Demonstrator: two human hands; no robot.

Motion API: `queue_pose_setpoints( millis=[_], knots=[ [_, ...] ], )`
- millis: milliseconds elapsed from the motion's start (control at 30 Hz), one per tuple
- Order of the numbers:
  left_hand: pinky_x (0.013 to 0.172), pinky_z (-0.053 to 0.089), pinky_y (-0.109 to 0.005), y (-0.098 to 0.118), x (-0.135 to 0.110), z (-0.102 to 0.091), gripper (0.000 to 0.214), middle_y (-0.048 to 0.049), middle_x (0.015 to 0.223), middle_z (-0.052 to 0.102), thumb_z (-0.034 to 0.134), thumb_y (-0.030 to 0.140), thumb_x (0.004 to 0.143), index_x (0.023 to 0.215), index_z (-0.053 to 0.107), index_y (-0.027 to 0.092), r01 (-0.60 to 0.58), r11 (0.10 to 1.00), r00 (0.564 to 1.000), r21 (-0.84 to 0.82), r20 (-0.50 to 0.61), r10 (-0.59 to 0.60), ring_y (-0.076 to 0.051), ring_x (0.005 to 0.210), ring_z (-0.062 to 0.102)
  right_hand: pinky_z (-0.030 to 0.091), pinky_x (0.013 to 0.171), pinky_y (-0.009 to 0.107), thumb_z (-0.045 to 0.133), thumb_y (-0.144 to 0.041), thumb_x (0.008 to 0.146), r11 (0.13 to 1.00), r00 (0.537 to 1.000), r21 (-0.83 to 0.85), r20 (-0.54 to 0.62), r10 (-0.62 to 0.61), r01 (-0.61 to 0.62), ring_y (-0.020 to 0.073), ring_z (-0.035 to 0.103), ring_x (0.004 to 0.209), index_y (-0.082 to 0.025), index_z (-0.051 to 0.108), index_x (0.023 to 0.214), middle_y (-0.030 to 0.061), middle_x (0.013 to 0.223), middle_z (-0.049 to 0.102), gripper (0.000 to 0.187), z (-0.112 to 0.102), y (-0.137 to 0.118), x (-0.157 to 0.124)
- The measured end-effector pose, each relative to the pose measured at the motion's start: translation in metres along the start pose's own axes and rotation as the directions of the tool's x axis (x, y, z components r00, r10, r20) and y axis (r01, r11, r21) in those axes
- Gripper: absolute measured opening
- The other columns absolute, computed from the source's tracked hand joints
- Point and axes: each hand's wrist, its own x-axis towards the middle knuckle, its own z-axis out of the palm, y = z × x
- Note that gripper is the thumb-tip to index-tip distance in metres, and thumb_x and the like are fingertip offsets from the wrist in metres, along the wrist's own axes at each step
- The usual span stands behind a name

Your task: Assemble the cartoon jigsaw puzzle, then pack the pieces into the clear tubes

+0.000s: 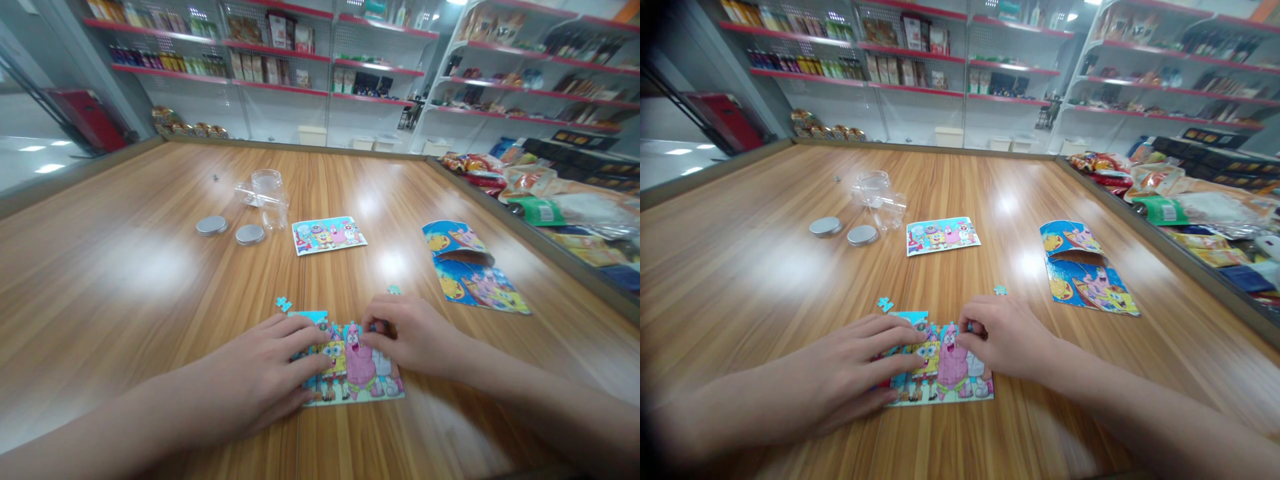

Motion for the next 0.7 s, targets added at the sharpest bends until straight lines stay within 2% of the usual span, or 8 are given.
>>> queue_pose_setpoints(
  millis=[233,333,433,500,567,600,700],
  knots=[
    [0.1,0.052,-0.049,0.001,0.0,-0.001,0.031,-0.0091,0.129,0.063,0.051,0.022,0.098,0.128,0.059,0.021,0.011,1.0,0.999,0.004,0.039,-0.011,-0.028,0.118,0.057,0.035,0.062,0.026,0.067,-0.024,0.089,1.0,1.0,-0.002,-0.013,0.01,-0.01,0.0109,0.053,0.066,-0.021,0.069,0.083,-0.0019,0.074,0.063,0.008,0.001,0.002,0.002],
    [0.1,0.052,-0.049,0.0,-0.001,0.001,0.032,-0.0085,0.128,0.063,0.051,0.023,0.098,0.129,0.059,0.022,0.018,1.0,0.999,-0.001,0.045,-0.018,-0.028,0.118,0.057,0.036,0.062,0.027,0.066,-0.023,0.09,1.0,0.999,-0.005,-0.027,-0.022,0.022,0.0113,0.055,0.066,-0.02,0.07,0.083,-0.0014,0.074,0.063,0.008,0.0,0.003,0.001],
    [0.102,0.05,-0.048,-0.001,-0.001,0.003,0.034,-0.0087,0.13,0.063,0.052,0.022,0.097,0.131,0.057,0.022,0.016,1.0,0.999,-0.002,0.027,-0.016,-0.028,0.121,0.057,0.038,0.063,0.027,0.063,-0.022,0.092,0.995,0.98,0.002,-0.168,-0.102,0.104,0.0121,0.056,0.068,-0.018,0.068,0.085,0.0001,0.074,0.062,0.009,-0.005,0.001,0.0],
    [0.103,0.05,-0.049,-0.001,-0.001,0.002,0.035,-0.009,0.131,0.062,0.053,0.022,0.097,0.132,0.057,0.022,0.011,1.0,1.0,-0.004,0.02,-0.011,-0.028,0.121,0.057,0.039,0.063,0.027,0.061,-0.02,0.094,0.986,0.938,0.001,-0.308,-0.157,0.165,0.0118,0.056,0.068,-0.017,0.067,0.089,0.0007,0.074,0.061,0.009,-0.008,-0.002,-0.002],
    [0.103,0.05,-0.049,-0.001,-0.001,0.001,0.035,-0.0091,0.132,0.062,0.053,0.022,0.097,0.132,0.057,0.022,0.008,1.0,1.0,-0.005,0.023,-0.008,-0.028,0.121,0.057,0.038,0.062,0.026,0.06,-0.02,0.095,0.979,0.913,-0.028,-0.355,-0.199,0.202,0.0115,0.055,0.066,-0.016,0.066,0.09,0.0007,0.073,0.06,0.009,-0.008,-0.003,-0.003],
    [0.103,0.05,-0.049,-0.001,0.0,0.0,0.035,-0.0091,0.131,0.063,0.053,0.022,0.097,0.132,0.057,0.022,0.009,1.0,1.0,-0.005,0.024,-0.009,-0.028,0.121,0.057,0.038,0.061,0.027,0.059,-0.02,0.095,0.975,0.924,-0.051,-0.314,-0.219,0.214,0.0115,0.054,0.066,-0.016,0.066,0.088,0.0007,0.073,0.061,0.01,-0.007,-0.003,-0.003],
    [0.103,0.051,-0.048,0.0,0.0,0.0,0.034,-0.009,0.13,0.063,0.053,0.022,0.097,0.13,0.058,0.022,0.007,1.0,1.0,-0.005,0.017,-0.007,-0.027,0.12,0.058,0.036,0.06,0.028,0.057,-0.02,0.096,0.966,0.966,-0.103,-0.085,-0.244,0.235,0.0123,0.056,0.066,-0.018,0.066,0.084,0.0009,0.074,0.064,0.015,0.0,0.004,-0.002]
  ],
)
